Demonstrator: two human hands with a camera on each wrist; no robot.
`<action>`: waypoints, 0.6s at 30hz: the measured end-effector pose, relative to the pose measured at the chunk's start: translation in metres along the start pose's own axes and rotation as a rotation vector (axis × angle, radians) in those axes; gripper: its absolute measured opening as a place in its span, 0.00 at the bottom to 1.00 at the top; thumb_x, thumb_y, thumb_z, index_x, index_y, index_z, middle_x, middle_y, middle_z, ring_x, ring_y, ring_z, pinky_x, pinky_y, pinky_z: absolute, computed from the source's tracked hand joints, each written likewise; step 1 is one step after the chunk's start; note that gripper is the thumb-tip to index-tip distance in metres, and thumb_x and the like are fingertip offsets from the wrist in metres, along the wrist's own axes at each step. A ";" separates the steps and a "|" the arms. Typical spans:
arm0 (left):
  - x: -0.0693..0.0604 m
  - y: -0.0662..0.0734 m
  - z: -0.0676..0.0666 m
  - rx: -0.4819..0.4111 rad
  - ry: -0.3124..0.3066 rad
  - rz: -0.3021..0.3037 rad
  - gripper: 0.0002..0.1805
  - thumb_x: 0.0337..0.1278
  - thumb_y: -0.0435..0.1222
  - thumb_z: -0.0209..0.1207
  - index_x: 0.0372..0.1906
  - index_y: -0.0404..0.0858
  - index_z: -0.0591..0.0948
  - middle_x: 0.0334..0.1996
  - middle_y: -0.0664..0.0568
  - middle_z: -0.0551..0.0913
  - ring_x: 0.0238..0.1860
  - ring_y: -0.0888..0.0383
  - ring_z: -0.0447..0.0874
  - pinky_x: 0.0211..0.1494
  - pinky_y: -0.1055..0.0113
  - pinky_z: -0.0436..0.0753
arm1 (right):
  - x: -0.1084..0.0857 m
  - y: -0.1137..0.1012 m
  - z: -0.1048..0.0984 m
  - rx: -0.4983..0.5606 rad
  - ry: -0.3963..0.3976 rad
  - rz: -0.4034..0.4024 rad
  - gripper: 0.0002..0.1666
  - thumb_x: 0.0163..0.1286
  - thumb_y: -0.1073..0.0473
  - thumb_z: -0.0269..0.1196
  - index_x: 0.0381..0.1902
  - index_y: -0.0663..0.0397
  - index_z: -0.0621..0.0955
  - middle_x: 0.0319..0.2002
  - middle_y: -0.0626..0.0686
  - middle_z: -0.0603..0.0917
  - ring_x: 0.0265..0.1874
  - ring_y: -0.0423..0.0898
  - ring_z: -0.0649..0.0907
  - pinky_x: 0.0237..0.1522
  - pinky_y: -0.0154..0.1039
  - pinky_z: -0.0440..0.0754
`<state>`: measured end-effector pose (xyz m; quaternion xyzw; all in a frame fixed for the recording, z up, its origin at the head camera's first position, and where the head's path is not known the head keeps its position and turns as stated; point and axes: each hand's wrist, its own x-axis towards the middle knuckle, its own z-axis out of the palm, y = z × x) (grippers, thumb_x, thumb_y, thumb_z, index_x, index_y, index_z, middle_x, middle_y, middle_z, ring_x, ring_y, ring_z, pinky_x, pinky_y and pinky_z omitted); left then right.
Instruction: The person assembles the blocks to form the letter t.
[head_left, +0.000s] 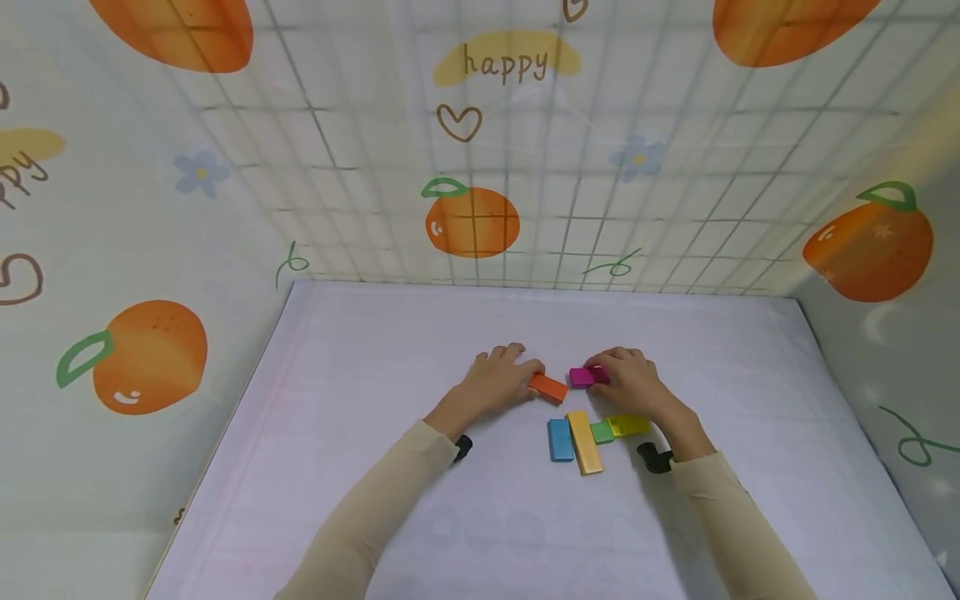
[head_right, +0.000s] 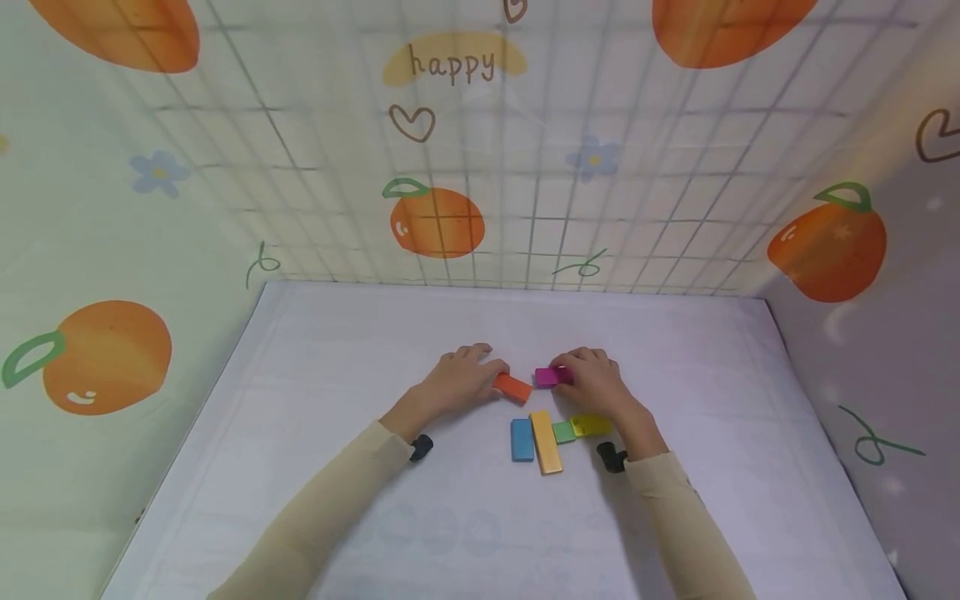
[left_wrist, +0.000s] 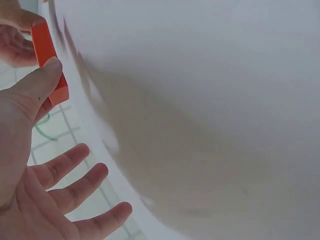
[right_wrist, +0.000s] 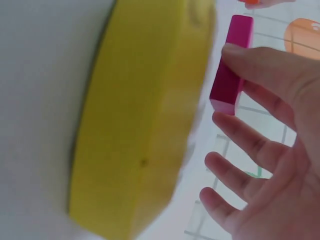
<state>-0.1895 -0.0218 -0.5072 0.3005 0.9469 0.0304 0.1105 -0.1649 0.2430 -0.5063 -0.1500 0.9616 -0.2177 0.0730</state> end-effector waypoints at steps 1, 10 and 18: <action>-0.002 -0.002 -0.001 -0.010 0.003 -0.010 0.24 0.68 0.56 0.57 0.66 0.62 0.74 0.72 0.48 0.64 0.69 0.46 0.62 0.66 0.42 0.68 | 0.000 -0.001 -0.001 0.004 0.002 -0.002 0.20 0.65 0.58 0.71 0.55 0.47 0.83 0.58 0.61 0.78 0.60 0.66 0.69 0.59 0.70 0.64; -0.017 -0.021 -0.002 -0.072 0.049 -0.064 0.22 0.68 0.55 0.58 0.64 0.61 0.75 0.72 0.47 0.63 0.70 0.45 0.62 0.65 0.41 0.68 | -0.003 -0.017 -0.006 0.010 0.031 -0.019 0.19 0.66 0.58 0.70 0.55 0.48 0.83 0.57 0.60 0.78 0.62 0.68 0.67 0.61 0.71 0.60; -0.036 -0.038 -0.004 -0.111 0.092 -0.083 0.21 0.68 0.54 0.59 0.63 0.60 0.75 0.72 0.45 0.63 0.70 0.43 0.62 0.64 0.41 0.69 | -0.002 -0.031 -0.004 -0.004 0.044 -0.033 0.19 0.65 0.58 0.71 0.54 0.49 0.83 0.56 0.60 0.79 0.61 0.67 0.68 0.59 0.71 0.62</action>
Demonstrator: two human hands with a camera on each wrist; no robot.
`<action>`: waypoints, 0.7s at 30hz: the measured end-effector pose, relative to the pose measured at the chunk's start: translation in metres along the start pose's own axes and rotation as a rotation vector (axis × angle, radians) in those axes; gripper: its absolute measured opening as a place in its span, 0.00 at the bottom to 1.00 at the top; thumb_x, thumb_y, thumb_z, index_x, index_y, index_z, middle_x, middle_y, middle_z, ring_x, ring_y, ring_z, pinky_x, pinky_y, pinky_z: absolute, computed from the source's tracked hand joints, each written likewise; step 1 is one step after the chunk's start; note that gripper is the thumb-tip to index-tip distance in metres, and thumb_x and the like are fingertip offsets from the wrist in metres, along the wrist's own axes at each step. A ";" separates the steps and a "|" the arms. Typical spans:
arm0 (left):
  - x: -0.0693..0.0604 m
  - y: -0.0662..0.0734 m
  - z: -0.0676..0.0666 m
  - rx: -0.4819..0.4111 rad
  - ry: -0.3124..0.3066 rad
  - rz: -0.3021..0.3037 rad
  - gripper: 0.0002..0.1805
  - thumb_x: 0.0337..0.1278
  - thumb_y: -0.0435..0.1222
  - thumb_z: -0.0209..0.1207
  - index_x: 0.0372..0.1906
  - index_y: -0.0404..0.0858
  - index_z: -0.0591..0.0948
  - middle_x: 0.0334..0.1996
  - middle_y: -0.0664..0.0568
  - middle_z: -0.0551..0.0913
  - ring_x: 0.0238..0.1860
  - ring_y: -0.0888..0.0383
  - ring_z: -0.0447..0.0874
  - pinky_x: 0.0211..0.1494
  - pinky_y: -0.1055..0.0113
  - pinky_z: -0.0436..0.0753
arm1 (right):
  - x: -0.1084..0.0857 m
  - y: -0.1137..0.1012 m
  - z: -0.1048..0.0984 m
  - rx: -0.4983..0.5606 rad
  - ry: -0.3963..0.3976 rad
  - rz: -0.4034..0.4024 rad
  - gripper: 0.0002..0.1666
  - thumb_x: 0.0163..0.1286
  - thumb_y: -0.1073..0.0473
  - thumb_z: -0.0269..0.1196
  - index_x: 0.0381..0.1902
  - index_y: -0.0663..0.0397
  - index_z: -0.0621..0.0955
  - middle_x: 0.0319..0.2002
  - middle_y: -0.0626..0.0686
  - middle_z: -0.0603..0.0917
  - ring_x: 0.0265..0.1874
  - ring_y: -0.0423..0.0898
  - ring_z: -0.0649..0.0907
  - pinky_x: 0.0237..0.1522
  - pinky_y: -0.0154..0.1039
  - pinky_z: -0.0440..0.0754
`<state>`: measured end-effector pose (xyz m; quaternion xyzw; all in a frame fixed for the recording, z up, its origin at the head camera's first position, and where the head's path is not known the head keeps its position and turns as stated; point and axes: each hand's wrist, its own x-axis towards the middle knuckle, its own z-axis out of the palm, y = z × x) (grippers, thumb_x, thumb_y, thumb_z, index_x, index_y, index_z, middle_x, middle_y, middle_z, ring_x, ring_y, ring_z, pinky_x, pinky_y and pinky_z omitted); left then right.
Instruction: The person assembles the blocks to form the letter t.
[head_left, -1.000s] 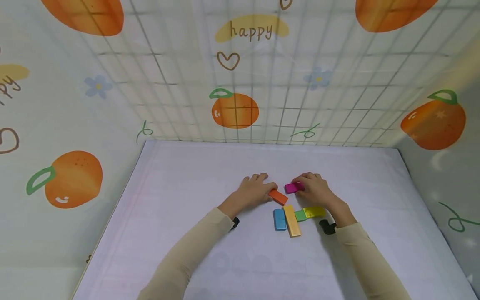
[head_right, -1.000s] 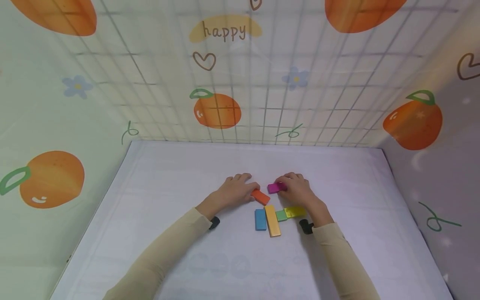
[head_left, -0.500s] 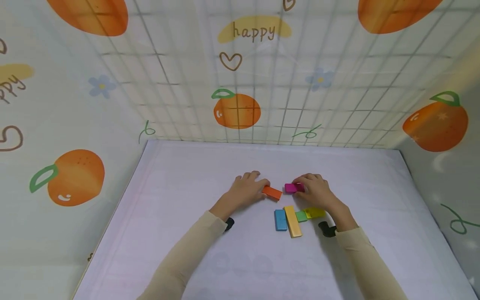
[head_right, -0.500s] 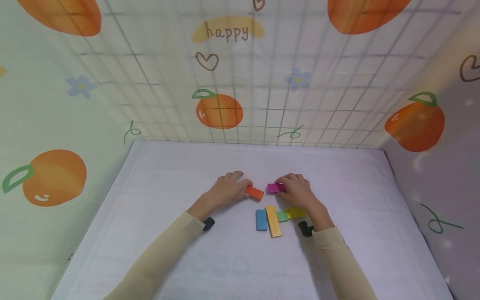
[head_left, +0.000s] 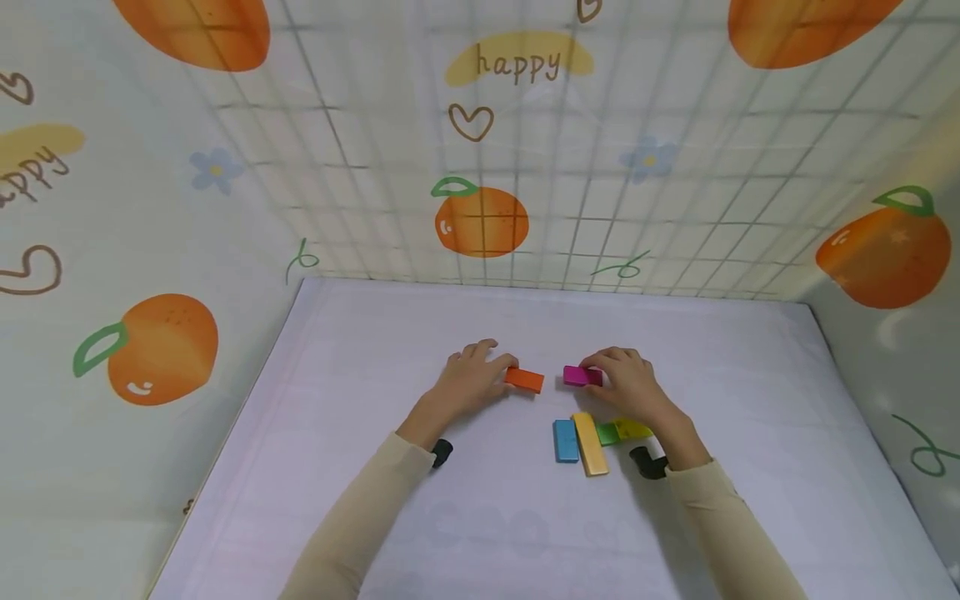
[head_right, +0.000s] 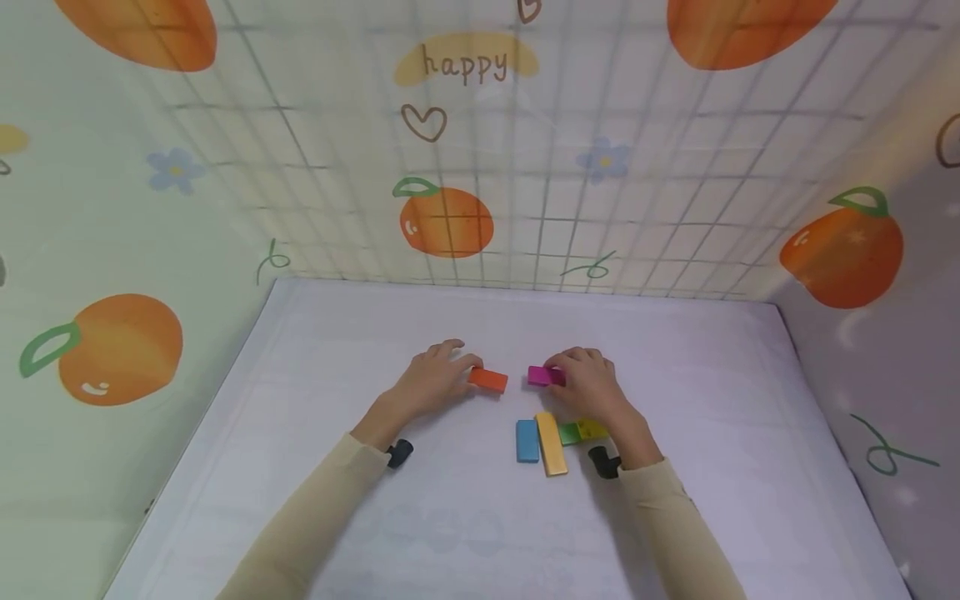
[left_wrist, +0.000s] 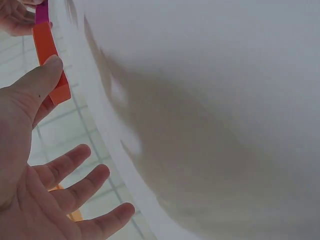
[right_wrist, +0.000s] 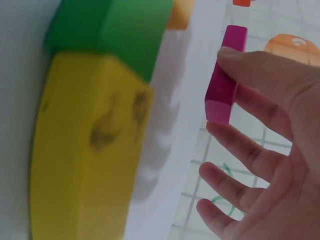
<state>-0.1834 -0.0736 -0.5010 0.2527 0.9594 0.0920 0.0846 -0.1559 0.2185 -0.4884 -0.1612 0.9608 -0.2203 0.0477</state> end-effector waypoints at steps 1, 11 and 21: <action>-0.002 -0.003 -0.001 0.001 0.002 -0.006 0.21 0.68 0.54 0.59 0.63 0.60 0.75 0.72 0.45 0.63 0.69 0.43 0.62 0.63 0.42 0.69 | 0.000 -0.001 0.000 0.003 0.001 -0.002 0.19 0.65 0.57 0.71 0.54 0.49 0.83 0.56 0.60 0.79 0.61 0.67 0.68 0.59 0.71 0.62; -0.028 -0.028 -0.010 -0.016 0.034 -0.070 0.21 0.67 0.52 0.60 0.63 0.60 0.75 0.72 0.45 0.62 0.70 0.42 0.61 0.65 0.42 0.68 | 0.004 -0.014 0.006 0.018 0.043 -0.071 0.20 0.64 0.55 0.72 0.54 0.48 0.83 0.55 0.59 0.80 0.59 0.66 0.70 0.57 0.70 0.65; -0.051 -0.053 -0.007 -0.060 0.058 -0.096 0.21 0.67 0.51 0.61 0.63 0.57 0.75 0.72 0.44 0.62 0.71 0.41 0.59 0.65 0.40 0.66 | 0.011 -0.033 0.013 0.026 0.044 -0.113 0.21 0.64 0.55 0.72 0.54 0.49 0.83 0.55 0.59 0.79 0.59 0.66 0.70 0.57 0.69 0.66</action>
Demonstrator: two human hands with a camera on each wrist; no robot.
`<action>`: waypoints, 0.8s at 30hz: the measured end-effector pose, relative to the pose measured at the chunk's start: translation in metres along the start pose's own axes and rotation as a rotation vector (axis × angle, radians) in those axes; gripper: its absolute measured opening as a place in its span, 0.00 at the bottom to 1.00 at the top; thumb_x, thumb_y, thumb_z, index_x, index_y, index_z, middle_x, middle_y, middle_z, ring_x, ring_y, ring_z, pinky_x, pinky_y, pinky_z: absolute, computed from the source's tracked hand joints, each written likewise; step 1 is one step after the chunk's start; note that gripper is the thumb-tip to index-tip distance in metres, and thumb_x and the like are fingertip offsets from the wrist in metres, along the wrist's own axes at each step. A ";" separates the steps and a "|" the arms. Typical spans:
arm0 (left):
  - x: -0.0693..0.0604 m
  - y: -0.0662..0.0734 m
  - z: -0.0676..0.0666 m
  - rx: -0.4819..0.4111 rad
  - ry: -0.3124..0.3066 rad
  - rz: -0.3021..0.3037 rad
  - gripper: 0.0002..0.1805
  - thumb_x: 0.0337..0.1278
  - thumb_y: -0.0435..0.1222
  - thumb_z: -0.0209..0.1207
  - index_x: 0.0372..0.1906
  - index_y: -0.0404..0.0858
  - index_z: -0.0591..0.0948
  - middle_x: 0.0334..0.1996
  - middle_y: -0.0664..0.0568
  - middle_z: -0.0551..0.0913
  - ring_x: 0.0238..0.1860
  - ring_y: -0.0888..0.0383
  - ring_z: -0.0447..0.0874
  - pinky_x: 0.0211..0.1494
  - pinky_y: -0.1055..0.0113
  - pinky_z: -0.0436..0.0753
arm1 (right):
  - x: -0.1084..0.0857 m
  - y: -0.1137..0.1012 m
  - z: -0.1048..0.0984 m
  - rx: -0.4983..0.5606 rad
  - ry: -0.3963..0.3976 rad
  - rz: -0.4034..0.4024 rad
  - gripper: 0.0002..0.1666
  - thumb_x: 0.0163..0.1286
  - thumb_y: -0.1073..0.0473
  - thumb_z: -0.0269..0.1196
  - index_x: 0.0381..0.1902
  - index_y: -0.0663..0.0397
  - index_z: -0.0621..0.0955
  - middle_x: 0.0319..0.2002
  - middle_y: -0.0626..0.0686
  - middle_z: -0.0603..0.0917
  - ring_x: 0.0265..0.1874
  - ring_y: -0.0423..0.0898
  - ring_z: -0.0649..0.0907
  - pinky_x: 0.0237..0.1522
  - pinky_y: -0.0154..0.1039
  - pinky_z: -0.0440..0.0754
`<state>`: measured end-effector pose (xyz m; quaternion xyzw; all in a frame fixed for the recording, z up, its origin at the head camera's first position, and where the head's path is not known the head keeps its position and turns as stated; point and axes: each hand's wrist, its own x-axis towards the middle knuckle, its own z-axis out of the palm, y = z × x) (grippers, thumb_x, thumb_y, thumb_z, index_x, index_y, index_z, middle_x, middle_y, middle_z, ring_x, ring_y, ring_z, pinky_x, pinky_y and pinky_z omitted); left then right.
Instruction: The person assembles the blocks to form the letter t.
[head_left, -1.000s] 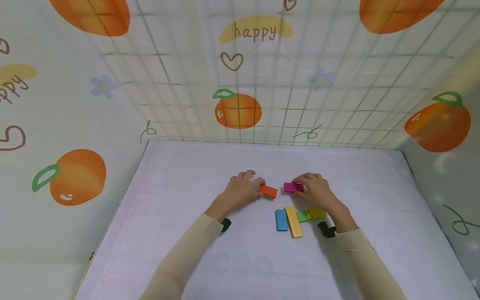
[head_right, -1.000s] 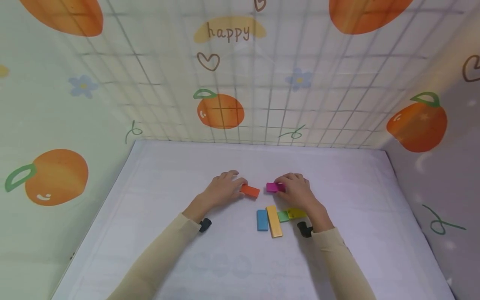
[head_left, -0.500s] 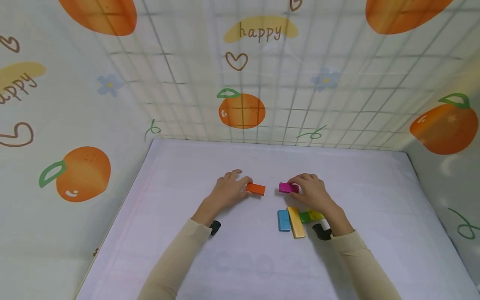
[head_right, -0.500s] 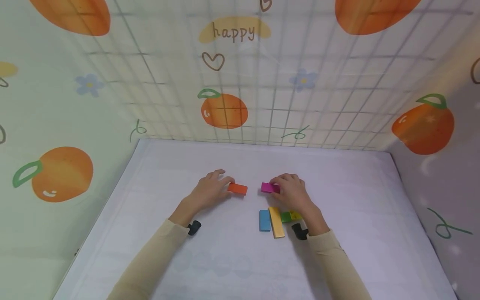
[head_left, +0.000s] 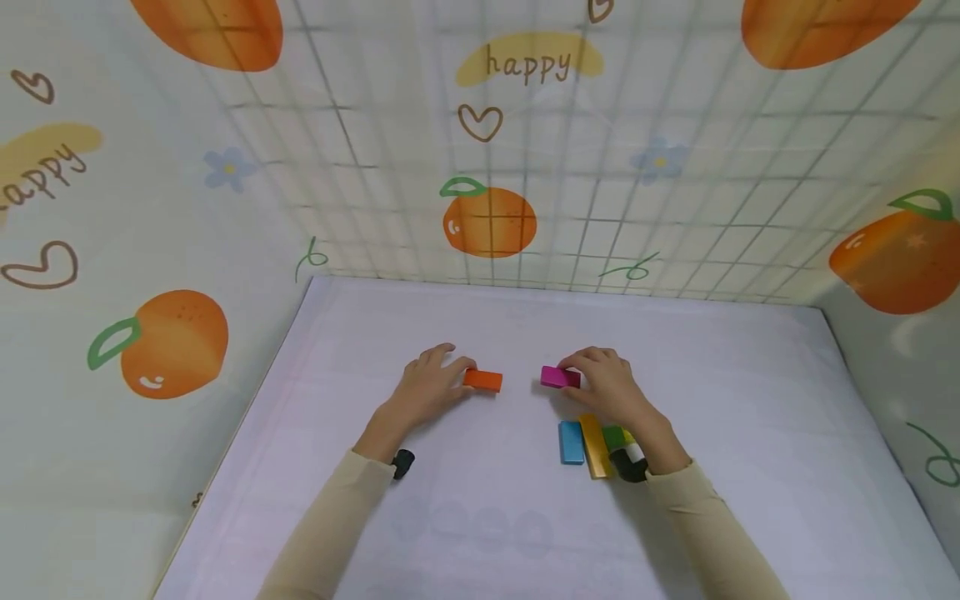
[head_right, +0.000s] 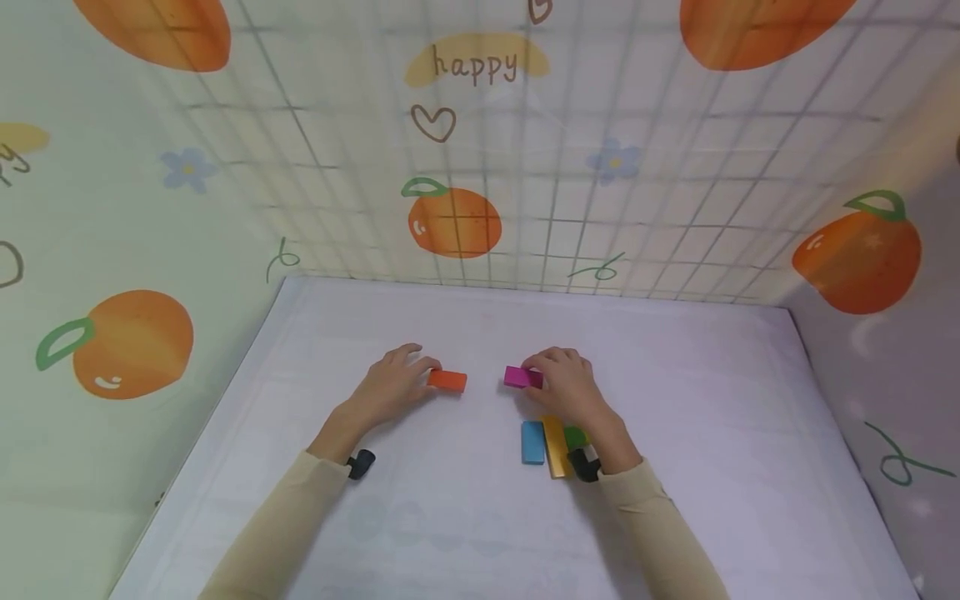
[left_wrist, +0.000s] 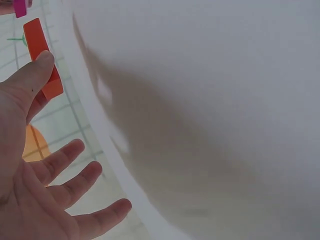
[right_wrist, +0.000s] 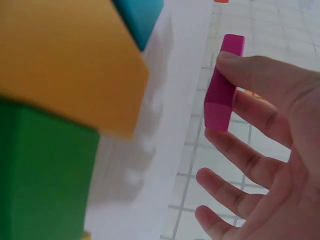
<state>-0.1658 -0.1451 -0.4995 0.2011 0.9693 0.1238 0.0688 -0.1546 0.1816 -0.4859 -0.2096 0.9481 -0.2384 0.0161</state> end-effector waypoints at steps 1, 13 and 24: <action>-0.002 -0.002 0.000 -0.008 -0.003 -0.007 0.22 0.67 0.51 0.61 0.63 0.57 0.75 0.72 0.44 0.62 0.71 0.41 0.59 0.66 0.40 0.66 | 0.001 -0.002 0.000 0.001 -0.001 -0.002 0.21 0.64 0.54 0.72 0.54 0.49 0.83 0.55 0.59 0.79 0.59 0.66 0.70 0.57 0.68 0.67; -0.012 -0.017 -0.001 -0.031 -0.045 -0.025 0.23 0.68 0.52 0.60 0.64 0.56 0.75 0.72 0.42 0.61 0.72 0.39 0.57 0.67 0.39 0.65 | 0.009 -0.015 0.008 0.014 0.003 -0.042 0.20 0.64 0.53 0.72 0.54 0.48 0.83 0.54 0.56 0.80 0.58 0.64 0.72 0.56 0.66 0.68; -0.013 -0.018 0.005 -0.006 -0.055 -0.027 0.23 0.67 0.54 0.60 0.64 0.56 0.75 0.72 0.42 0.62 0.72 0.40 0.57 0.67 0.38 0.64 | 0.011 -0.022 0.011 0.028 -0.003 -0.037 0.20 0.63 0.52 0.73 0.52 0.48 0.84 0.53 0.56 0.80 0.57 0.62 0.72 0.55 0.66 0.69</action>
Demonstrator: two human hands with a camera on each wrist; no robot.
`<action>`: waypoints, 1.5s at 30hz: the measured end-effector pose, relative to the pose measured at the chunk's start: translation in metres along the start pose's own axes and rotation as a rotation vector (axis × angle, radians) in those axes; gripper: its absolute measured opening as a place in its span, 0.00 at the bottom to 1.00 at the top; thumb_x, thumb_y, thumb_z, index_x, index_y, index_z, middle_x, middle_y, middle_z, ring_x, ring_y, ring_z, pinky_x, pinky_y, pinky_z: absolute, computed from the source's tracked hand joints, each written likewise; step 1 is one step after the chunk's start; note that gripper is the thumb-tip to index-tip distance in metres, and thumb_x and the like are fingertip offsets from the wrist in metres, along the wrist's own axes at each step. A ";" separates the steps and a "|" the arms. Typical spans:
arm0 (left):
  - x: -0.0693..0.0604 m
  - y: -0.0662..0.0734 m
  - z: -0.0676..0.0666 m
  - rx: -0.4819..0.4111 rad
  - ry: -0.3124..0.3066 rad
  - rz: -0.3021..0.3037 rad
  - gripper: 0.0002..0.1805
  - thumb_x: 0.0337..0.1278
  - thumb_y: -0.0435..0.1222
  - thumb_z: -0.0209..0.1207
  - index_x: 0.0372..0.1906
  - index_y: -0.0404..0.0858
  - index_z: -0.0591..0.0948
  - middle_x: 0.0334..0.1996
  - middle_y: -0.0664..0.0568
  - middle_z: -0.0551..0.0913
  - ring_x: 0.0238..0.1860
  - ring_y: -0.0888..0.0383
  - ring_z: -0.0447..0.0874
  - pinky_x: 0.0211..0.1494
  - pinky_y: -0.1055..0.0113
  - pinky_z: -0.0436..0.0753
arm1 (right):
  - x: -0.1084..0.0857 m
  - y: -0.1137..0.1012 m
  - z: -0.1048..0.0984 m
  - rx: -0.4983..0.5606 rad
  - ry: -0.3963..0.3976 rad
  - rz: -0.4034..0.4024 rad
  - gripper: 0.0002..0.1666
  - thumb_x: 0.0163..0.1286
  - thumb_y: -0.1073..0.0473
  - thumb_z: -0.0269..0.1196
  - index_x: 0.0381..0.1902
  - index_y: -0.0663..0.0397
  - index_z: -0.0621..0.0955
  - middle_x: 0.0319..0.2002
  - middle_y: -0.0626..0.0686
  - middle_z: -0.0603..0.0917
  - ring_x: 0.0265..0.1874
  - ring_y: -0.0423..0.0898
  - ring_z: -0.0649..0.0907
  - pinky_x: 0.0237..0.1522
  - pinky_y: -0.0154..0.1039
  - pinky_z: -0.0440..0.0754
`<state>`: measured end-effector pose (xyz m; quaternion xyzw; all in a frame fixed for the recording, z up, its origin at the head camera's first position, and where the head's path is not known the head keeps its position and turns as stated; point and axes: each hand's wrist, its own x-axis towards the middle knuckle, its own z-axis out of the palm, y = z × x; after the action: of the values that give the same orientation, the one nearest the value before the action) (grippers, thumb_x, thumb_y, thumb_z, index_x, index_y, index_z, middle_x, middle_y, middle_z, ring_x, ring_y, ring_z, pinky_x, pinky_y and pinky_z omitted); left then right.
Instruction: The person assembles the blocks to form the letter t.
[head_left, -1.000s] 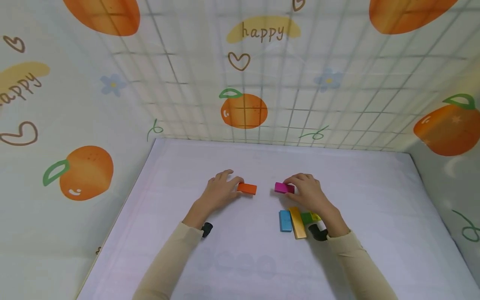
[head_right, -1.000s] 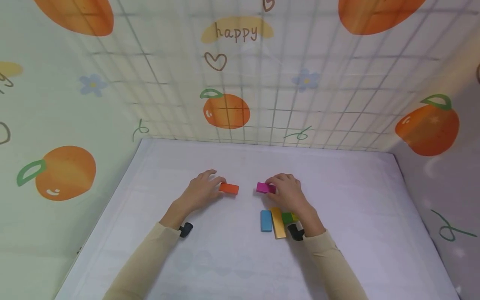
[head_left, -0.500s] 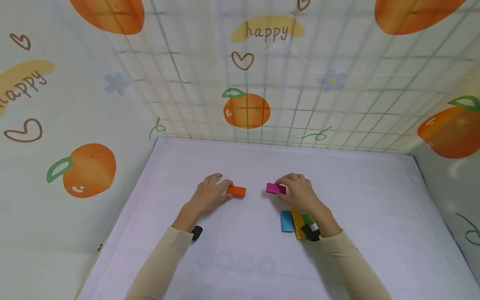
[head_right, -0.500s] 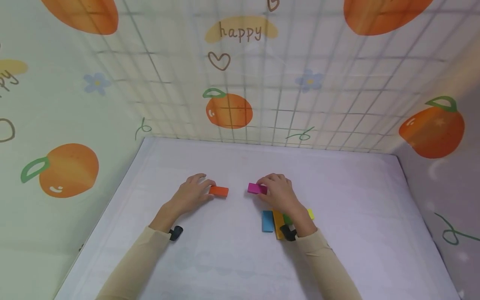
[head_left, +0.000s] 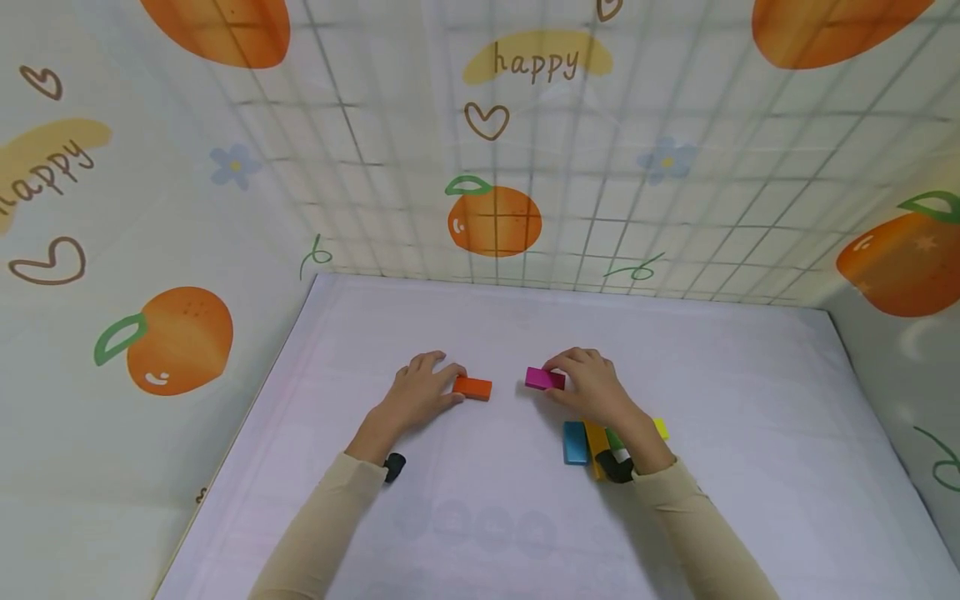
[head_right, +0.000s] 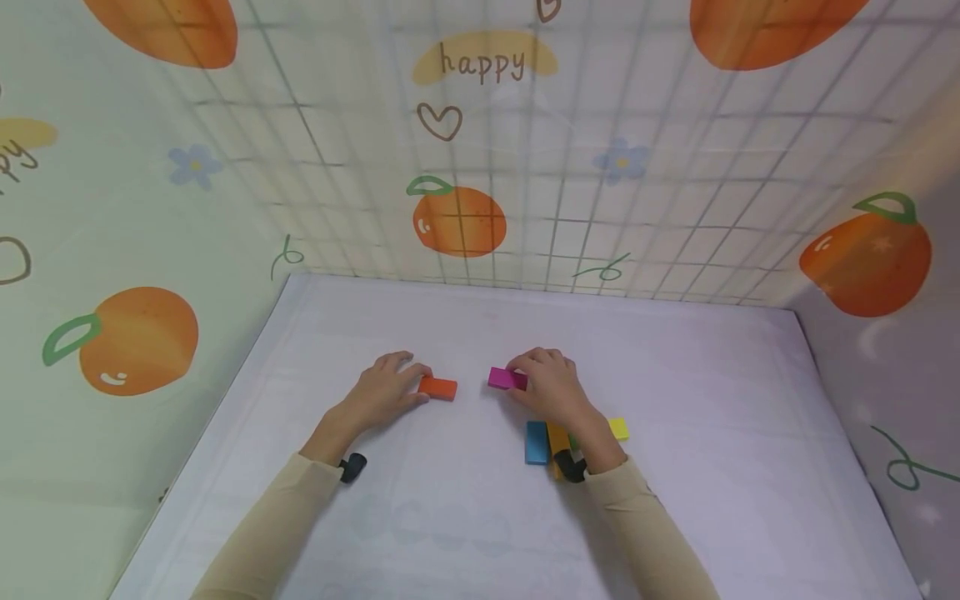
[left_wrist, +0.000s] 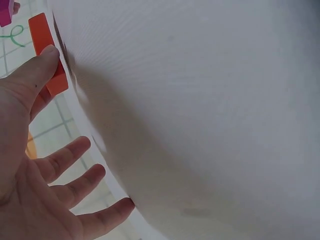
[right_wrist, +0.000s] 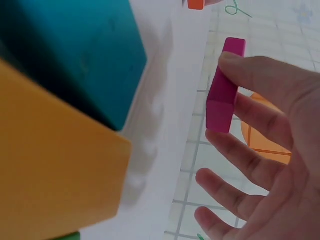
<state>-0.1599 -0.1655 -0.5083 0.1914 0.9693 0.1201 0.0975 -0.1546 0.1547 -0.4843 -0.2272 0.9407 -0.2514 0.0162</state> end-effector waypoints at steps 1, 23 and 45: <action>0.000 0.000 0.000 0.001 0.002 0.001 0.23 0.67 0.53 0.60 0.64 0.56 0.75 0.72 0.42 0.63 0.71 0.40 0.58 0.67 0.38 0.64 | 0.000 0.000 0.001 0.000 -0.001 0.001 0.20 0.63 0.52 0.73 0.52 0.48 0.84 0.53 0.56 0.80 0.57 0.62 0.72 0.55 0.66 0.69; -0.001 0.000 0.006 0.058 -0.001 -0.010 0.23 0.65 0.54 0.62 0.62 0.56 0.75 0.71 0.43 0.65 0.70 0.40 0.60 0.66 0.37 0.65 | 0.009 -0.010 0.017 -0.002 -0.031 0.007 0.19 0.63 0.53 0.73 0.51 0.47 0.85 0.52 0.55 0.81 0.57 0.60 0.73 0.57 0.63 0.69; -0.002 0.005 0.001 0.041 0.013 -0.008 0.22 0.66 0.52 0.62 0.61 0.55 0.75 0.70 0.41 0.65 0.70 0.39 0.60 0.67 0.36 0.63 | 0.021 -0.025 0.035 -0.042 -0.072 -0.011 0.20 0.61 0.50 0.74 0.50 0.46 0.85 0.50 0.53 0.81 0.54 0.57 0.74 0.55 0.62 0.71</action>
<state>-0.1560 -0.1621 -0.5074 0.1884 0.9729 0.1013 0.0878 -0.1580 0.1098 -0.5016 -0.2417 0.9433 -0.2235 0.0437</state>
